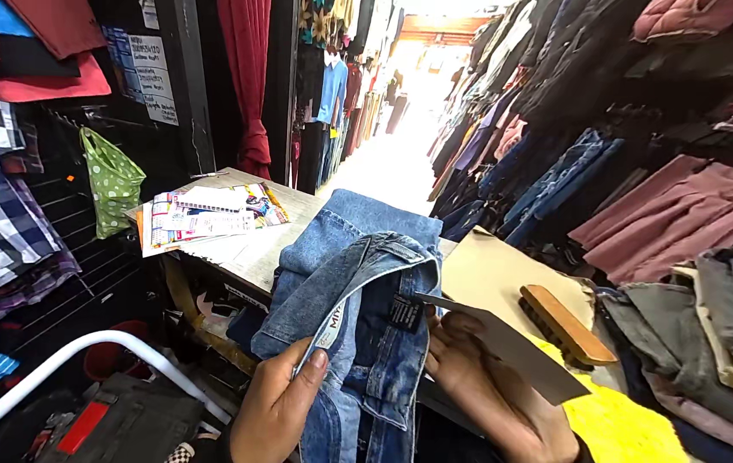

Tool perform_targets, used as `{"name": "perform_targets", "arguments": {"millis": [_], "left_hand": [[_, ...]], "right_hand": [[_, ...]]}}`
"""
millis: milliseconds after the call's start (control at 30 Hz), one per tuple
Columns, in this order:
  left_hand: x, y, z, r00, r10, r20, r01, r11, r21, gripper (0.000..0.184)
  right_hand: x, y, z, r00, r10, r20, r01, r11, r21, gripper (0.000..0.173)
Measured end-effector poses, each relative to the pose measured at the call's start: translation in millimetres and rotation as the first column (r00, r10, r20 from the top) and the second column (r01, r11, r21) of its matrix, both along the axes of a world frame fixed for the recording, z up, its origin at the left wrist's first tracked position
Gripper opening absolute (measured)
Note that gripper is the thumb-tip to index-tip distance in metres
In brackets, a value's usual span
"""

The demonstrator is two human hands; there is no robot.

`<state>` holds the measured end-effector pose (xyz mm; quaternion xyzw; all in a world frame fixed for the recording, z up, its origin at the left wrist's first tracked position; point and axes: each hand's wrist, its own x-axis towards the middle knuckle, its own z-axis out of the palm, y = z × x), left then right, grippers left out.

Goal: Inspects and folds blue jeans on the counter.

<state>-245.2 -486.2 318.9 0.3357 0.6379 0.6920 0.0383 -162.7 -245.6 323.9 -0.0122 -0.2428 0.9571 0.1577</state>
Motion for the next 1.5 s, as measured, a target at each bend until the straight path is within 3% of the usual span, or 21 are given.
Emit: {"name": "perform_targets", "arguments": {"millis": [167,267,400,467,500,533,600,633,700,767,833,867,933,967,1033,1067,1133,1167,1300,1500], "left_hand": [[-1.0,-0.5,-1.3,0.999,-0.022,0.030,0.022,0.999,0.029,0.034],[-2.1,-0.4,1.7,1.000,-0.026,-0.015,0.025,1.000,-0.017,0.035],[-4.0,10.5,19.2,0.952,0.058,-0.301,-0.135,0.962,-0.239,0.035],[-6.7,20.1,22.9,0.922,0.056,-0.382,-0.181,0.937,-0.298,0.040],[-8.7,25.2,23.5,0.916,0.062,-0.396,-0.188,0.939,-0.288,0.040],[-11.2,28.7,24.1,0.923,0.067,-0.379,-0.176,0.948,-0.264,0.041],[-17.3,29.5,23.9,0.957,0.073,-0.281,-0.130,0.973,-0.189,0.044],[-20.6,27.9,22.2,0.966,0.102,-0.239,-0.140,0.979,-0.147,0.048],[-28.7,21.3,18.3,0.954,0.188,-0.232,-0.219,0.969,-0.115,0.058],[-37.9,14.9,14.8,0.919,0.266,-0.292,-0.310,0.943,-0.117,0.060],[-43.4,10.7,14.0,0.877,0.277,-0.394,-0.349,0.929,-0.122,0.055],[-43.3,10.7,14.4,0.845,0.263,-0.465,-0.347,0.932,-0.105,0.048],[-40.7,14.2,20.2,0.806,0.208,-0.555,-0.310,0.946,-0.096,0.036],[-39.3,16.7,24.4,0.805,0.182,-0.565,-0.302,0.945,-0.127,0.033],[-35.8,23.3,32.3,0.829,0.135,-0.542,-0.292,0.932,-0.214,0.027],[-33.6,26.9,37.0,0.851,0.089,-0.517,-0.262,0.926,-0.272,0.035],[-27.6,36.6,44.0,0.873,0.036,-0.486,-0.244,0.896,-0.371,0.069],[-26.3,41.0,44.8,0.871,0.040,-0.489,-0.260,0.883,-0.391,0.072],[-45.4,48.4,38.6,0.875,0.100,-0.473,-0.260,0.923,-0.285,0.023],[-59.9,45.2,27.7,0.978,-0.025,-0.206,-0.030,0.966,-0.257,0.024]], "right_hand": [[0.3,0.9,-2.7,1.000,0.000,0.015,0.000,1.000,-0.020,0.042],[-0.7,-1.7,1.6,0.999,0.045,-0.001,-0.045,0.995,0.087,0.042],[-1.9,-5.0,13.9,0.994,0.077,0.073,-0.090,0.975,0.203,0.041],[-1.8,-8.0,17.5,0.998,-0.005,0.066,-0.019,0.930,0.367,0.043],[-2.0,-12.0,19.3,0.994,-0.102,0.044,0.065,0.853,0.518,0.043],[-2.9,-16.3,20.4,0.977,-0.212,-0.003,0.157,0.716,0.680,0.043],[-5.2,-15.6,13.4,0.920,-0.343,-0.190,0.290,0.271,0.918,0.036],[-7.2,-12.9,8.9,0.887,-0.361,-0.287,0.335,0.076,0.939,0.026],[-11.1,-4.4,0.7,0.855,-0.332,-0.399,0.382,-0.116,0.917,0.013],[-14.1,-1.2,-4.3,0.824,-0.319,-0.469,0.427,-0.195,0.883,0.011],[-17.9,-7.6,-6.0,0.784,-0.349,-0.514,0.473,-0.201,0.858,0.016],[-19.7,-12.8,-6.1,0.771,-0.376,-0.515,0.487,-0.173,0.856,0.026],[-23.2,-22.9,-2.1,0.801,-0.424,-0.424,0.449,-0.044,0.892,0.056],[-26.4,-26.5,0.4,0.828,-0.440,-0.348,0.405,0.038,0.914,0.061],[-31.6,-30.7,2.5,0.870,-0.425,-0.249,0.315,0.090,0.945,0.049],[-34.3,-32.8,2.4,0.880,-0.402,-0.253,0.301,0.060,0.952,0.042],[-38.0,-37.8,1.0,0.882,-0.326,-0.340,0.345,-0.044,0.938,0.033],[-38.6,-38.9,0.3,0.882,-0.291,-0.371,0.368,-0.069,0.927,0.029],[-33.7,-32.7,6.1,0.923,-0.227,-0.311,0.332,0.059,0.941,0.020],[-34.6,-38.9,4.5,0.931,-0.258,-0.256,0.294,0.121,0.948,0.016]]}}
